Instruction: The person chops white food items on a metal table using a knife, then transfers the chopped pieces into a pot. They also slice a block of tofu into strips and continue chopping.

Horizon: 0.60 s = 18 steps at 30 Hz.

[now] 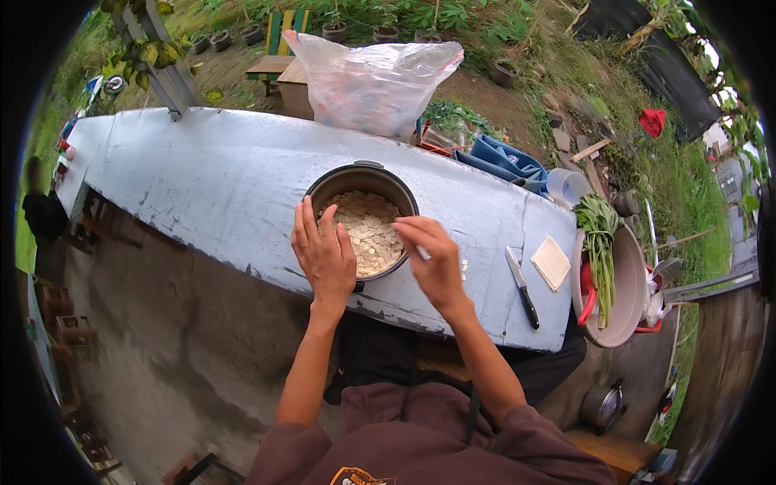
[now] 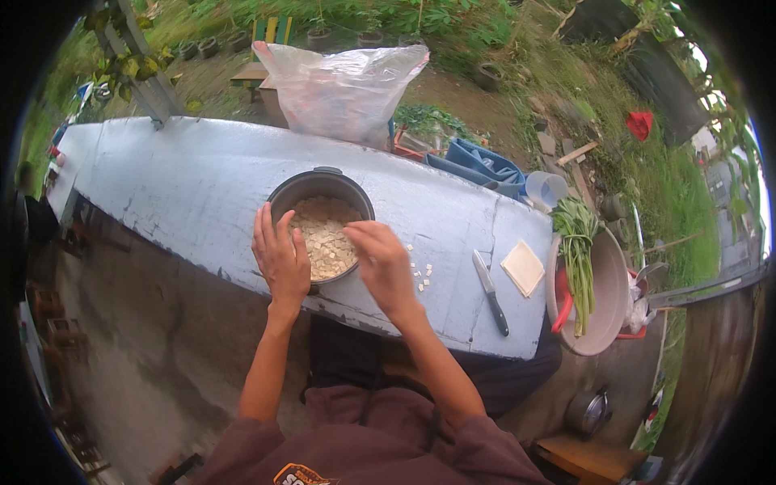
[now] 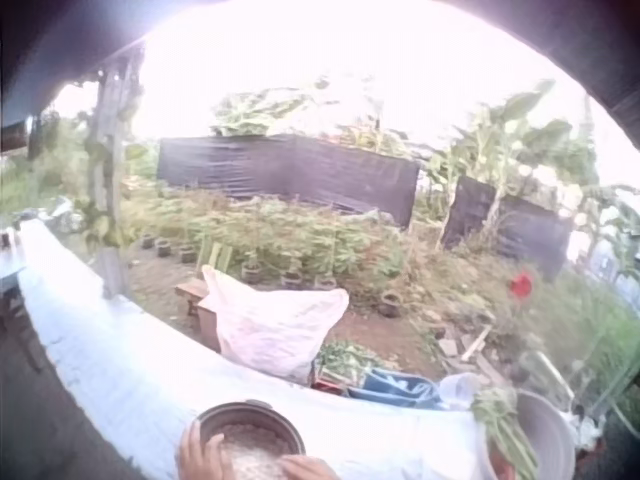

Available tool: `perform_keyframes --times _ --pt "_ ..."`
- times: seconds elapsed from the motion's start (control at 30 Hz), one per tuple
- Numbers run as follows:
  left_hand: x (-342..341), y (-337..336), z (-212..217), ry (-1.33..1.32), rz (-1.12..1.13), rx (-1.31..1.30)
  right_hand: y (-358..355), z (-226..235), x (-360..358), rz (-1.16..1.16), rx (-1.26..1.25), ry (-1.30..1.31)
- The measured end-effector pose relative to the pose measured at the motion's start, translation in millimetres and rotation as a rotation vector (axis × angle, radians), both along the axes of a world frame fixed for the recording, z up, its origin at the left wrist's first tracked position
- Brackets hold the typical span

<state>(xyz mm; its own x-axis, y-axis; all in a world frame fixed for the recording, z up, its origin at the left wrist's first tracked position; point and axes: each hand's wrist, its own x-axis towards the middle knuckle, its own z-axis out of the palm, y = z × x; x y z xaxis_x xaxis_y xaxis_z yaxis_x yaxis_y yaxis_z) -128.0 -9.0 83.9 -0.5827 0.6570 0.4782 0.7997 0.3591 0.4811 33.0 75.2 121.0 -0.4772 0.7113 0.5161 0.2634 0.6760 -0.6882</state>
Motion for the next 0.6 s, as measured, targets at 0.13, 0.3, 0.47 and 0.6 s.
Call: perform_keyframes --times 0.13,0.3,0.47,0.6 --pt "3.6 1.3 -1.6 0.034 0.005 -0.023 32.6 -31.3 54.5 -0.13 -0.106 -0.151" --pt "-0.3 1.3 -4.3 0.037 0.013 -0.037 57.4 -64.3 87.9 0.106 -0.188 -0.779" --pt "2.2 2.2 -1.7 0.021 0.017 -0.037 68.8 -64.3 61.2 0.226 -0.125 -0.877" --pt "-0.3 1.3 -4.8 0.025 0.024 -0.041 66.3 -79.5 58.9 0.281 -0.105 -0.769"
